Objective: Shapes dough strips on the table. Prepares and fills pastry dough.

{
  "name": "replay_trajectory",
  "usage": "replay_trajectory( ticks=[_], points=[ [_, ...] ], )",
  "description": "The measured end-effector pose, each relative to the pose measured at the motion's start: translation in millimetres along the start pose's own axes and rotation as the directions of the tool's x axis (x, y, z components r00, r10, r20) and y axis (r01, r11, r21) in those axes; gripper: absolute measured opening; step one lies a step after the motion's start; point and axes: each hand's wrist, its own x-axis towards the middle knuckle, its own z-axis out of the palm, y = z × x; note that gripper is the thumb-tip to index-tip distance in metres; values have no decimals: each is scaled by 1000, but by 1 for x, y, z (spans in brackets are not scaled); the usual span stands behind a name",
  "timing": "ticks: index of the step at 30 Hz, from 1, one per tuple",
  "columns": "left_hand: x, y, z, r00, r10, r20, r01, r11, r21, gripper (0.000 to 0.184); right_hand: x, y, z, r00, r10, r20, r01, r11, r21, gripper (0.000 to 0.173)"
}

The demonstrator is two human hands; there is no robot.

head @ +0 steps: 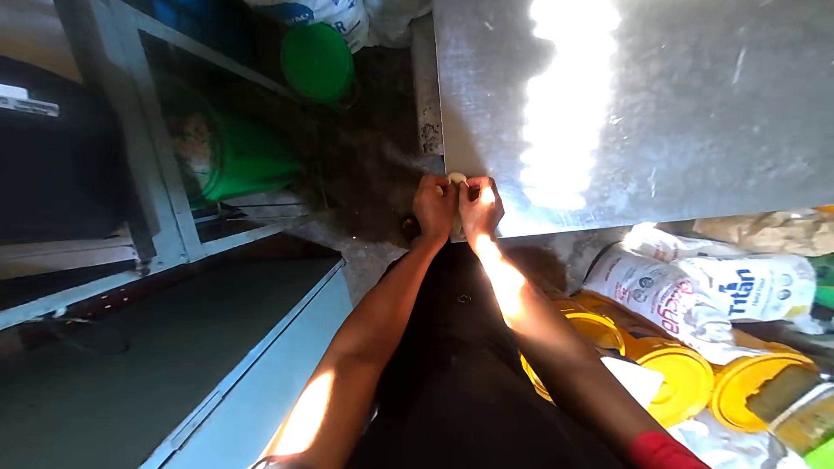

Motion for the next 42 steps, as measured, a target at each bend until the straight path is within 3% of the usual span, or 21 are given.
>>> replay_trajectory(
  ticks=[3, 5, 7, 11, 14, 16, 19, 22, 26, 28, 31, 37, 39, 42],
  points=[
    [-18, 5, -10, 993, -19, 120, 21, 1000, -16, 25, -11, 9, -7, 991, -113, 72, 108, 992, 68, 29],
    [-34, 6, -23, 978, 72, 195, -74, 997, 6, 26, -16, 22, -5, 971, -228, 66, 224, 972, 68, 39],
    [-35, -6, -16, 966, 183, 181, -206, 972, 117, 27, -20, 27, 0, 961, -273, 52, 272, 962, 29, 43],
    [-31, -25, -4, 888, 364, 280, -454, 787, 417, 37, -21, 32, -1, 946, -284, 155, 295, 954, -59, 52],
    [-30, -17, -16, 842, 298, 449, -522, 661, 539, 49, -15, 40, -15, 903, -331, 275, 387, 904, -183, 47],
    [-29, -2, -30, 839, 243, 487, -503, 688, 524, 58, -2, 36, -30, 880, -394, 266, 444, 881, -164, 36],
    [-34, -4, -48, 849, 277, 450, -469, 788, 399, 53, 23, 25, -35, 875, -470, 119, 481, 871, -96, 23],
    [-62, -24, -44, 807, 398, 436, -557, 759, 338, 49, 53, 6, -3, 874, -470, 122, 486, 853, -192, 40],
    [-88, -39, -17, 721, 281, 634, -617, 678, 400, 62, 77, -3, 36, 736, -655, 169, 675, 692, -255, 55],
    [-96, -48, -8, 719, 281, 636, -629, 653, 422, 60, 95, -9, 36, 700, -688, 194, 714, 659, -239, 57],
    [-107, -54, -2, 717, 285, 637, -645, 619, 449, 57, 128, -29, 17, 746, -623, 237, 666, 683, -301, 54],
    [-120, -72, 4, 677, 387, 626, -716, 541, 441, 54, 182, -25, 41, 744, -665, 67, 615, 643, -457, 56],
    [-123, -74, 8, 689, 392, 610, -708, 544, 450, 55, 180, -14, 54, 789, -615, 7, 539, 687, -486, 51],
    [-127, -74, 9, 706, 391, 591, -687, 581, 437, 60, 146, -7, 55, 890, -450, 69, 430, 780, -455, 75]
  ],
)
